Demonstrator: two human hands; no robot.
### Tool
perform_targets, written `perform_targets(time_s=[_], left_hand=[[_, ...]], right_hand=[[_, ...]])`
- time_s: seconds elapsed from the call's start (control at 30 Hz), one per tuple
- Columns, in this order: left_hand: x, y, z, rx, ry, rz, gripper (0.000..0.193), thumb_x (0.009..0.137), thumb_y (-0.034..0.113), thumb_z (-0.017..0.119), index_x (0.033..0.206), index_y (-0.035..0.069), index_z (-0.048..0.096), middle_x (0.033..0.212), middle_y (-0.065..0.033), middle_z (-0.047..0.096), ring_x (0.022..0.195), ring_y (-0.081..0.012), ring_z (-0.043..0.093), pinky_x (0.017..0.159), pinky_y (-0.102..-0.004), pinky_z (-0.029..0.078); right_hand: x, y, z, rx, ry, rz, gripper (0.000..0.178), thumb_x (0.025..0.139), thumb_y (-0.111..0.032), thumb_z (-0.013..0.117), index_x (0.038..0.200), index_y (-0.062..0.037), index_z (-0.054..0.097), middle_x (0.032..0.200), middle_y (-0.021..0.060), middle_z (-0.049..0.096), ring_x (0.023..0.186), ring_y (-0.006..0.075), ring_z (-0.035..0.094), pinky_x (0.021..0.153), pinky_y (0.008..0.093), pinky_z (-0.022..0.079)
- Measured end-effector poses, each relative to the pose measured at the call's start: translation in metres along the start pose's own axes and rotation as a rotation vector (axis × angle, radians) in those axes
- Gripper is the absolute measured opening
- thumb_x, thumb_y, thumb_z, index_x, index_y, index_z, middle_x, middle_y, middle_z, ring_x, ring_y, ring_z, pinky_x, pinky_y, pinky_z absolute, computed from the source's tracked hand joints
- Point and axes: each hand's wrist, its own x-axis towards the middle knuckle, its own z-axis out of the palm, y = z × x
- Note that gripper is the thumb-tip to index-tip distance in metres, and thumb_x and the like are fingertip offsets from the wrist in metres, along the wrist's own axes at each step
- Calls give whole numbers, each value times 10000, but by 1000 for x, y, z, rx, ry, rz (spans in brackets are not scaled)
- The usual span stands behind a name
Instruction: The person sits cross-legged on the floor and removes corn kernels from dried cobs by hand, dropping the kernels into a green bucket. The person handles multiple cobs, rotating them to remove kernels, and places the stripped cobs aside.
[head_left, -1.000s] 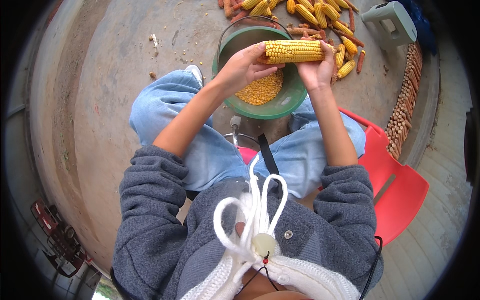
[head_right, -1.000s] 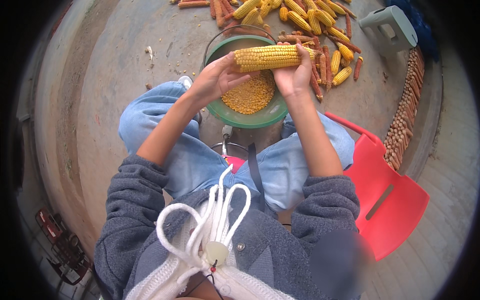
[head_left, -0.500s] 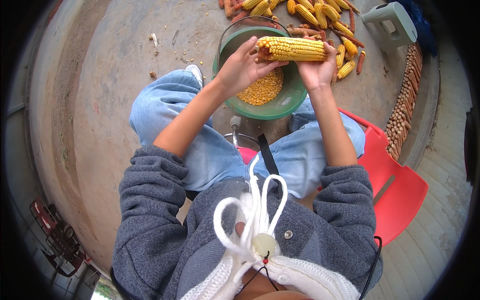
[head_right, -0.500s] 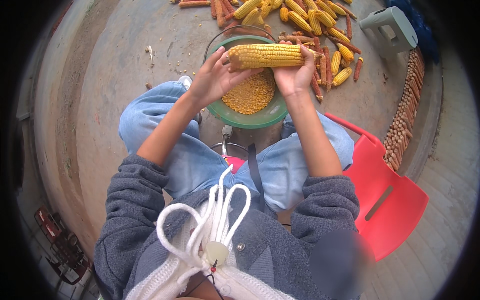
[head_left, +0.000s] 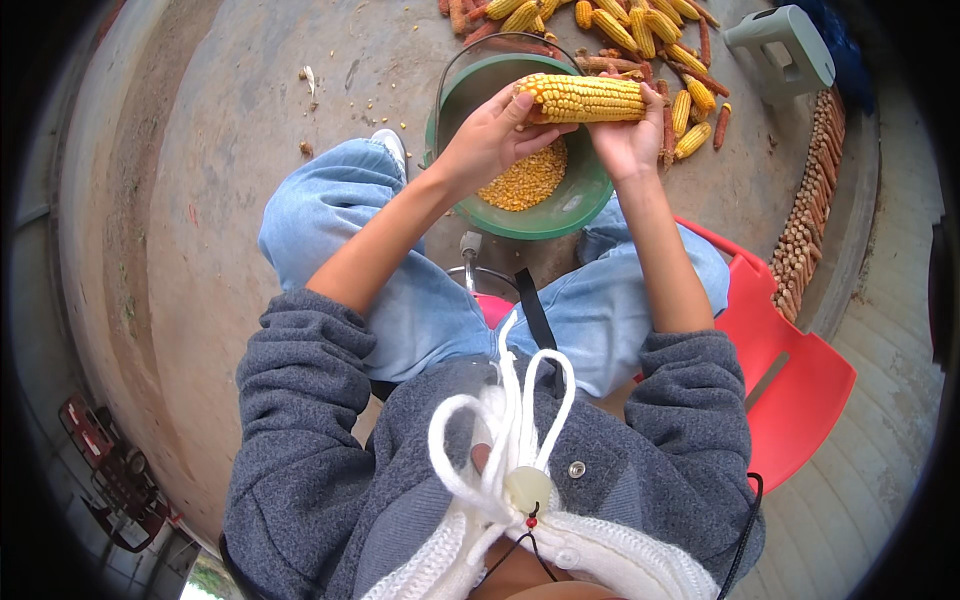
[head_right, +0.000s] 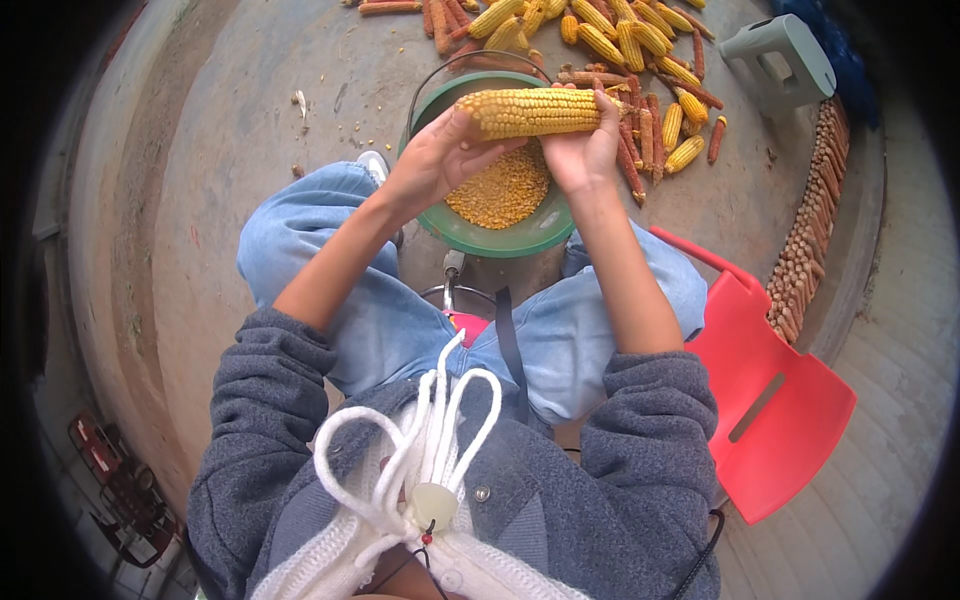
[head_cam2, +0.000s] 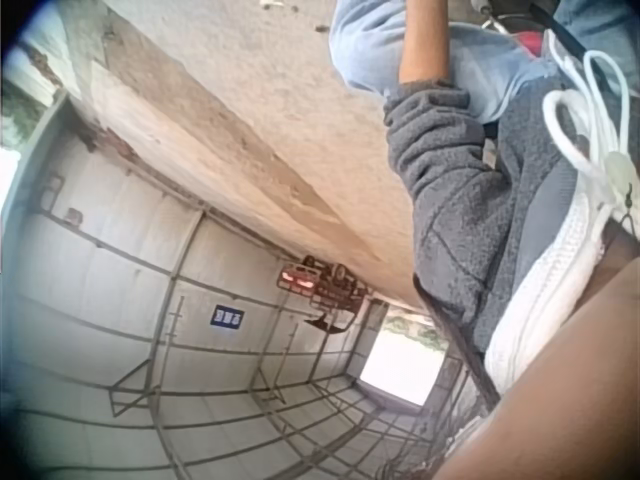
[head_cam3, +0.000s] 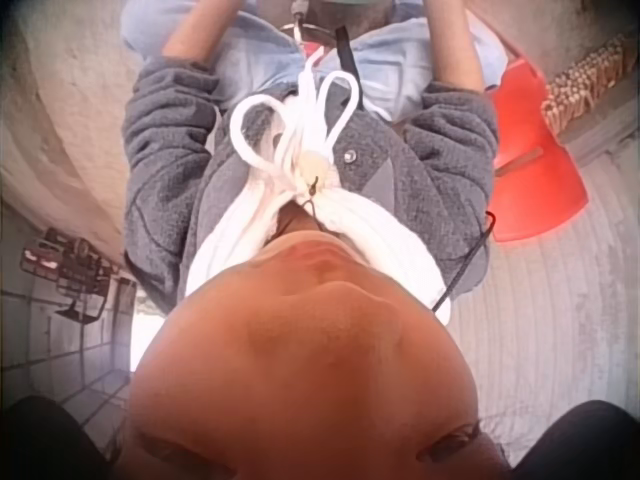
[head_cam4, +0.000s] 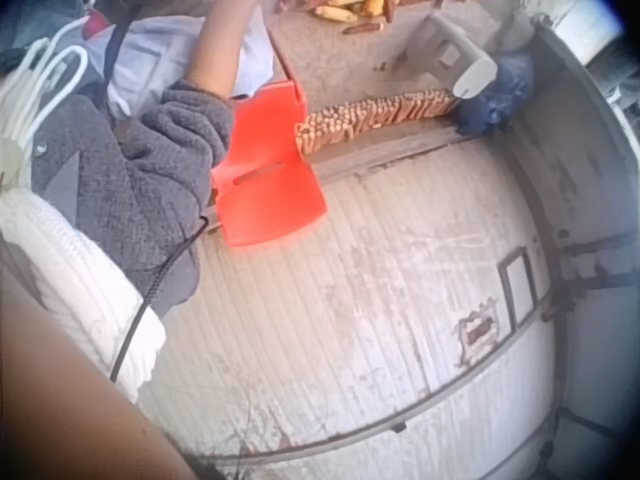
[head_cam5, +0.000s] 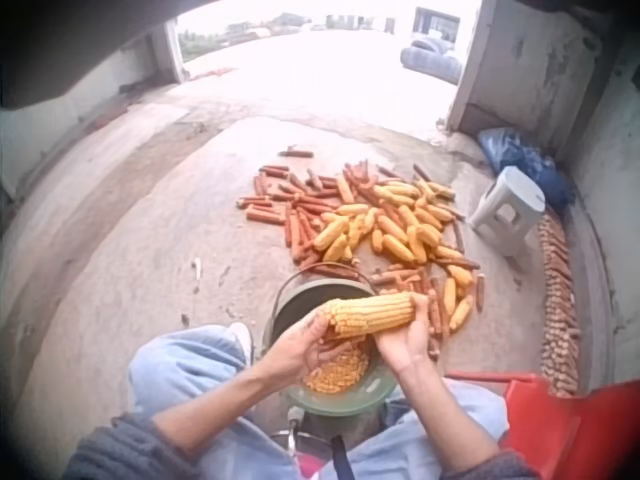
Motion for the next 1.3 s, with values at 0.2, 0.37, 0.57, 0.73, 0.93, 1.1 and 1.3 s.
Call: perform_targets(time_s=[0.2, 0.37, 0.57, 0.73, 0.93, 1.1, 1.3], left_hand=[[0, 9, -1, -171, -3, -131, 474, 884, 313, 402, 1253, 42, 276, 1209, -102, 412, 1094, -253, 451, 911, -315, 385], [0, 1, 3, 64, -1, -26, 473, 881, 309, 412, 1269, 80, 268, 1201, -82, 418, 1069, -242, 476, 892, -311, 401], [-3, 6, 5, 226, 3, -56, 505, 880, 311, 412, 1291, 75, 238, 1223, -93, 397, 1128, -240, 417, 924, -315, 367], [-5, 6, 6, 400, -23, 15, 500, 881, 289, 424, 1296, 88, 230, 1212, -82, 393, 1095, -200, 436, 885, -339, 404], [-7, 10, 9, 477, -43, 4, 505, 882, 308, 416, 1301, 117, 209, 1230, -97, 373, 1083, -230, 455, 862, -372, 422], [-6, 16, 10, 405, 25, -129, 477, 879, 397, 370, 1245, 130, 219, 1052, -150, 437, 737, -207, 588, 652, -305, 507], [-6, 13, 8, 463, 20, -140, 440, 887, 380, 356, 1222, 142, 199, 797, -108, 416, 423, -111, 453, 357, -227, 431]], right_hand=[[-4, 0, 2, 0, -12, -37, 228, 725, -205, 558, 935, -155, 486, 872, 61, 525, 906, 225, 491, 878, 424, 359], [-4, 0, -1, 28, -25, -22, 244, 725, -214, 556, 921, -84, 488, 868, 68, 537, 895, 227, 503, 872, 401, 372], [-3, -2, -4, 18, -22, -18, 259, 729, -228, 549, 892, -32, 503, 875, 86, 550, 899, 227, 509, 879, 379, 375], [-1, -2, -6, 12, -23, -13, 265, 735, -236, 539, 892, -25, 505, 881, 91, 552, 895, 227, 510, 879, 376, 374], [-4, -3, -5, 15, -51, 19, 267, 725, -228, 548, 891, -23, 506, 888, 91, 549, 900, 228, 506, 879, 378, 370], [-7, -1, 2, -25, -26, -7, 260, 715, -222, 559, 882, -30, 506, 883, 86, 547, 904, 230, 503, 878, 386, 370], [-5, 1, -1, -31, -27, -31, 249, 720, -221, 562, 878, -37, 504, 870, 74, 548, 907, 229, 502, 873, 385, 375]])
